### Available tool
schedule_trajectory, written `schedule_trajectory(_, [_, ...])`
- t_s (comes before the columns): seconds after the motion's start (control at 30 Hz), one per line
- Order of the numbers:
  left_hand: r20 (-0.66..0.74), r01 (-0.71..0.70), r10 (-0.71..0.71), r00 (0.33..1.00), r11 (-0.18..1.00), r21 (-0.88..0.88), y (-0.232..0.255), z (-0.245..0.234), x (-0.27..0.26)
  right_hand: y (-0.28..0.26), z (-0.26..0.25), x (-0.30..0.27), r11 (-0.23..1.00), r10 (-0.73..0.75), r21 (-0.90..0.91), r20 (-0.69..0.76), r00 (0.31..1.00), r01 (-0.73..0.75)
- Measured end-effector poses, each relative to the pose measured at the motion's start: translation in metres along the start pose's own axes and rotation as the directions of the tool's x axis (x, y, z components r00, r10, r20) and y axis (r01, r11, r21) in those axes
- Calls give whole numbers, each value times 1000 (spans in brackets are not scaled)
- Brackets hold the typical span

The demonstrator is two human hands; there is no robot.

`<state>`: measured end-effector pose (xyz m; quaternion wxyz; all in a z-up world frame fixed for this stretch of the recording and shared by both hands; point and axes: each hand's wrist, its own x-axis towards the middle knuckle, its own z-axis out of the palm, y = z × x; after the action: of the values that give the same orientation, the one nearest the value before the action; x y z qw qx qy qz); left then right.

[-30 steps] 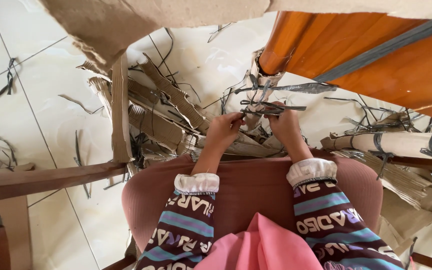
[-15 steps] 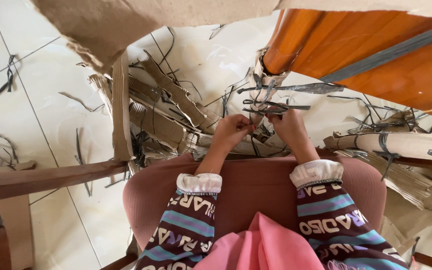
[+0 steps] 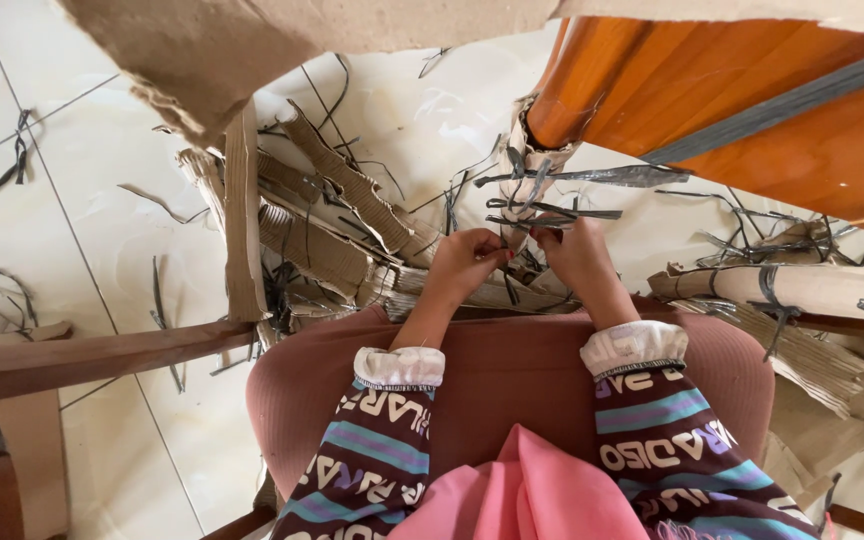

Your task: Wrap a wooden chair leg with cardboard and secure it by tying plastic straps

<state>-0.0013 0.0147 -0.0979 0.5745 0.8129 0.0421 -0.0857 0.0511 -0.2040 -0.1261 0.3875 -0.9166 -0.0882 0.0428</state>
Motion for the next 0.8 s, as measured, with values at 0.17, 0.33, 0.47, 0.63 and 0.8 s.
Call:
schedule_trajectory(0.17, [-14, -20, 21, 1000, 999, 28, 5, 0, -2, 2, 1, -2, 1000, 16, 5, -7, 1000, -16])
schedule_trajectory(0.33, [-17, -32, 33, 999, 998, 54, 8, -2, -2, -1, 2, -1, 999, 33, -7, 3, 999, -33])
schedule_trajectory(0.47, [-16, -27, 29, 999, 997, 77, 11, -2, -2, -10, 1, -5, 998, 57, -23, 4, 998, -57])
schedule_trajectory(0.63, [-27, -25, 28, 999, 994, 105, 10, 0, -1, -15, -2, -2, 998, 41, -44, -5, 999, -41])
schedule_trajectory(0.8, [-28, 1, 3, 1000, 992, 125, 10, 0, 0, -10, 5, -5, 990, 137, -25, -37, 990, -138])
